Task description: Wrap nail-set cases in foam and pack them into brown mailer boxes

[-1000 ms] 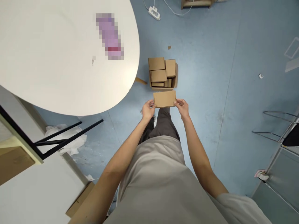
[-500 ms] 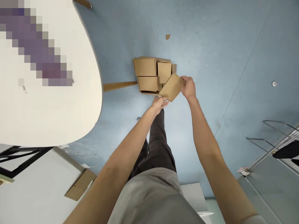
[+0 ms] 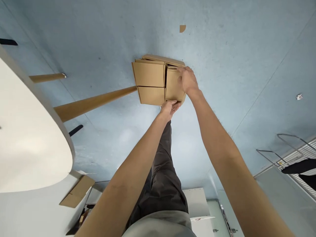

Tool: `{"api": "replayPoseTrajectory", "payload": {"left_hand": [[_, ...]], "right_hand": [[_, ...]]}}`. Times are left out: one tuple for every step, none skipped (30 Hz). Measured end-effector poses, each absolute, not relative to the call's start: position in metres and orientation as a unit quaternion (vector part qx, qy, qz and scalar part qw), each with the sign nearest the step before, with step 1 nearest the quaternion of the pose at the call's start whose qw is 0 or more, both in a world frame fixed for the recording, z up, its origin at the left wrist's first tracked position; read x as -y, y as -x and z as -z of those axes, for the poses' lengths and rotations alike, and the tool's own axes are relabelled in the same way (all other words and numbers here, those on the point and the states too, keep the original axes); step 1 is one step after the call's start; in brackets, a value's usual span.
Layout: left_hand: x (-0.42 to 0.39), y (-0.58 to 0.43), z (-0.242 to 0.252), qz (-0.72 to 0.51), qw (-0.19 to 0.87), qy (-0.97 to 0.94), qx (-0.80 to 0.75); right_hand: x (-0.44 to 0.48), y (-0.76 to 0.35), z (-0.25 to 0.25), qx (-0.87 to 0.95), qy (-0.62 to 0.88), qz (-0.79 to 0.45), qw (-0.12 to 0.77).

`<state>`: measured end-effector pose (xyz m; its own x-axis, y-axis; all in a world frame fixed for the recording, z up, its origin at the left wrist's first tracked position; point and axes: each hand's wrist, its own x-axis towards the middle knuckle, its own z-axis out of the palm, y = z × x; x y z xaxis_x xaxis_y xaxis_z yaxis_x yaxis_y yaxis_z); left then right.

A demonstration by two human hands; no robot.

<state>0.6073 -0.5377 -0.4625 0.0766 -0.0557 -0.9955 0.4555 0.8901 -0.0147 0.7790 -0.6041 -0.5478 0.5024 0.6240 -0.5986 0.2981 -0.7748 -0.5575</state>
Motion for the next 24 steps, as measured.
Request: {"api": "replayPoseTrajectory", "payload": {"left_hand": [[0.535, -0.606, 0.464, 0.183, 0.722, -0.161, -0.647], [0.534, -0.604, 0.465, 0.191, 0.727, -0.172, -0.637], [0.532, -0.603, 0.463, 0.202, 0.732, -0.183, -0.625], [0.532, -0.601, 0.460, 0.213, 0.736, -0.195, -0.613], [0.531, -0.599, 0.455, 0.223, 0.736, -0.207, -0.605], [0.531, -0.596, 0.448, 0.231, 0.733, -0.219, -0.602], [0.531, -0.593, 0.439, 0.237, 0.728, -0.229, -0.602], [0.531, -0.588, 0.427, 0.242, 0.721, -0.238, -0.604], [0.532, -0.581, 0.414, 0.249, 0.715, -0.245, -0.606], [0.532, -0.574, 0.400, 0.256, 0.710, -0.250, -0.606], [0.533, -0.565, 0.385, 0.263, 0.708, -0.252, -0.605], [0.533, -0.555, 0.370, 0.271, 0.710, -0.253, -0.599], [0.533, -0.544, 0.354, 0.280, 0.711, -0.253, -0.594], [0.533, -0.533, 0.339, 0.289, 0.713, -0.255, -0.585], [0.532, -0.521, 0.324, 0.298, 0.712, -0.260, -0.581], [0.529, -0.510, 0.310, 0.306, 0.710, -0.264, -0.576], [0.526, -0.500, 0.297, 0.308, 0.711, -0.272, -0.571], [0.521, -0.490, 0.284, 0.303, 0.718, -0.282, -0.559], [0.515, -0.481, 0.272, 0.299, 0.722, -0.290, -0.552], [0.507, -0.473, 0.260, 0.292, 0.726, -0.298, -0.546], [0.497, -0.466, 0.249, 0.279, 0.734, -0.305, -0.538], [0.487, -0.458, 0.237, 0.264, 0.744, -0.311, -0.530], [0.475, -0.451, 0.224, 0.245, 0.755, -0.317, -0.519], [0.462, -0.442, 0.212, 0.225, 0.767, -0.323, -0.508]], "right_hand": [[0.605, -0.778, 0.548, 0.273, 0.847, -0.414, 0.188], [0.608, -0.775, 0.547, 0.272, 0.851, -0.408, 0.187], [0.610, -0.773, 0.546, 0.269, 0.855, -0.401, 0.188], [0.614, -0.769, 0.542, 0.265, 0.860, -0.393, 0.188], [0.618, -0.765, 0.537, 0.258, 0.866, -0.386, 0.186], [0.621, -0.760, 0.529, 0.250, 0.872, -0.380, 0.180], [0.625, -0.755, 0.519, 0.242, 0.878, -0.377, 0.169], [0.629, -0.749, 0.506, 0.235, 0.883, -0.375, 0.157], [0.632, -0.742, 0.492, 0.228, 0.887, -0.373, 0.149], [0.634, -0.735, 0.475, 0.220, 0.890, -0.372, 0.144], [0.635, -0.727, 0.456, 0.217, 0.891, -0.377, 0.134], [0.636, -0.719, 0.437, 0.218, 0.891, -0.381, 0.117], [0.636, -0.711, 0.417, 0.222, 0.890, -0.388, 0.093], [0.635, -0.702, 0.397, 0.227, 0.886, -0.398, 0.068], [0.634, -0.692, 0.377, 0.231, 0.881, -0.410, 0.041], [0.632, -0.683, 0.358, 0.234, 0.874, -0.427, 0.010], [0.629, -0.673, 0.340, 0.234, 0.865, -0.443, -0.022], [0.625, -0.663, 0.323, 0.233, 0.858, -0.455, -0.054], [0.621, -0.654, 0.306, 0.230, 0.848, -0.471, -0.084], [0.615, -0.645, 0.290, 0.229, 0.838, -0.484, -0.107], [0.609, -0.637, 0.274, 0.227, 0.833, -0.489, -0.123], [0.602, -0.628, 0.258, 0.227, 0.834, -0.486, -0.126], [0.595, -0.619, 0.242, 0.230, 0.840, -0.477, -0.119], [0.586, -0.610, 0.226, 0.233, 0.849, -0.462, -0.105]]}}
